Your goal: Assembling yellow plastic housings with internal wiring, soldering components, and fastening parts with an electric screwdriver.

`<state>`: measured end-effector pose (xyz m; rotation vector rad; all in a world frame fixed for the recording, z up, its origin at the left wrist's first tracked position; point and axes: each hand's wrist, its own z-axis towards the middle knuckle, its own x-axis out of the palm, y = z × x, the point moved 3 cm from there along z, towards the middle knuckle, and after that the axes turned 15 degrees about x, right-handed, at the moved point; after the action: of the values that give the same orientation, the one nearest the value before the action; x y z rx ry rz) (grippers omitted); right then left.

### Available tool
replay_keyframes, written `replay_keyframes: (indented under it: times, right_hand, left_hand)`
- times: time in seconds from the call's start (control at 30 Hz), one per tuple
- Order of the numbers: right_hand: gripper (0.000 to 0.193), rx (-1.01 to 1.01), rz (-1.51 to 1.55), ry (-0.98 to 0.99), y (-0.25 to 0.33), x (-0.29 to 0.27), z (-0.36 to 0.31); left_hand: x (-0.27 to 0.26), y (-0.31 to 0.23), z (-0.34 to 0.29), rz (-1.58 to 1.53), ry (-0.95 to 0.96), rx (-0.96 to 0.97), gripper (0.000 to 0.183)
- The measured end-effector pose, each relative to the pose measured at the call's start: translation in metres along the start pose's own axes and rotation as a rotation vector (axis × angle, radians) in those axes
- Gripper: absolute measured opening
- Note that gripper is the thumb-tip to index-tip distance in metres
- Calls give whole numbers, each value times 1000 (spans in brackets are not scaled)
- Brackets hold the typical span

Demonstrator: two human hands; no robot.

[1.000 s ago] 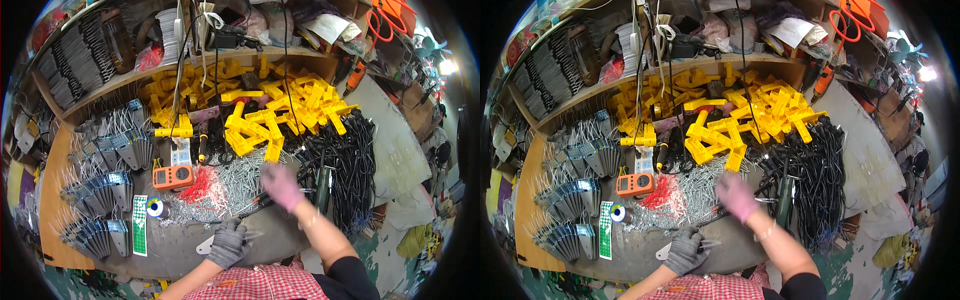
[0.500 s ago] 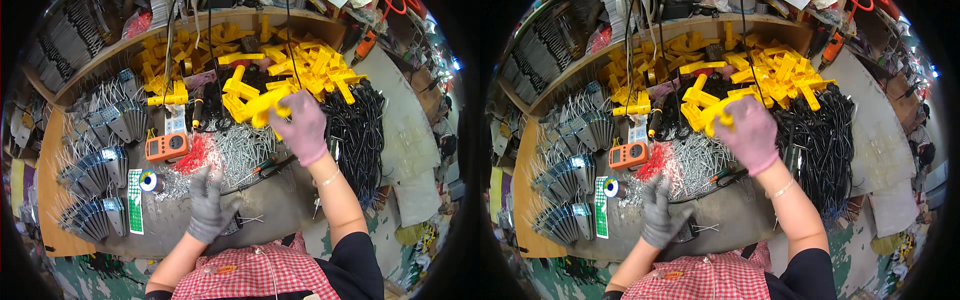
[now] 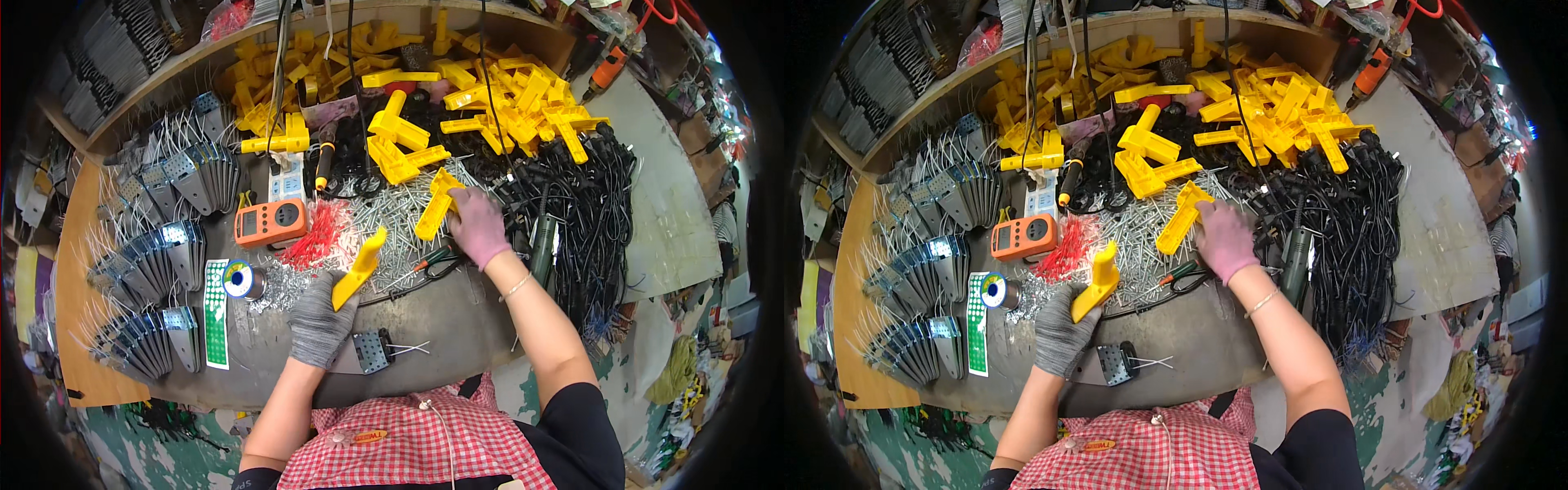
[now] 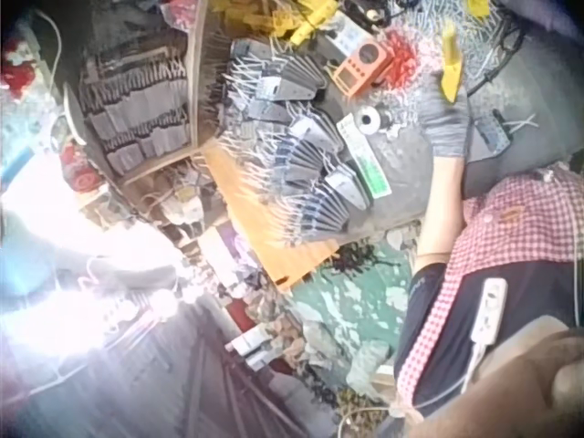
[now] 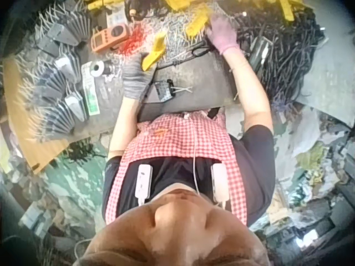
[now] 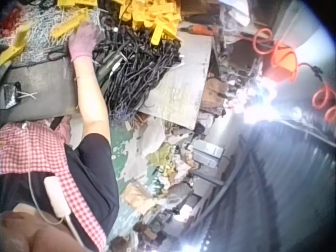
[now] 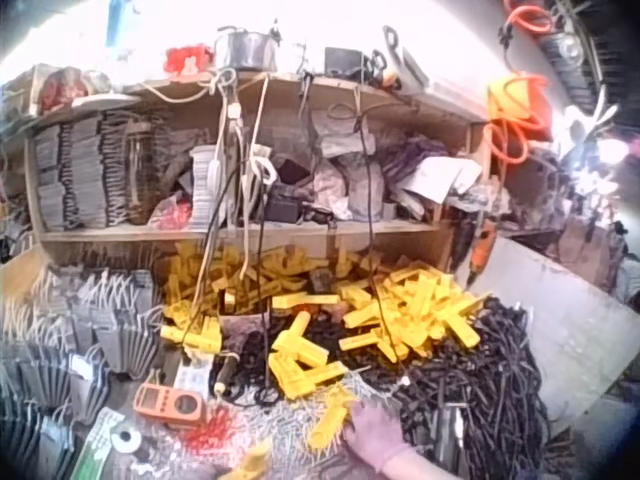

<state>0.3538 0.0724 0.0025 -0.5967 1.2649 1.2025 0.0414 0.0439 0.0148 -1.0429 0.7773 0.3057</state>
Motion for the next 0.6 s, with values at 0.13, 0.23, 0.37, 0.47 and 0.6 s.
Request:
replay_keyframes:
  times: [0.13, 0.23, 0.37, 0.47, 0.6]
  right_hand:
    - [36, 43, 161, -183, -26, -3, 34]
    - [26, 37, 1, -288, -9, -32, 39]
    - [37, 228, -54, 371, 16, -11, 3]
    - [36, 310, -37, 390, 14, 15, -12]
    - [29, 312, 129, 450, 3, 13, -1]
  left_hand:
    - [9, 8, -8, 142, 94, -26, 41]
    - [7, 6, -15, 77, 54, -6, 43]
    - [14, 12, -22, -123, -64, 0, 43]
    - [17, 7, -23, -108, -93, 87, 41]
    - [20, 14, -26, -222, -121, 33, 42]
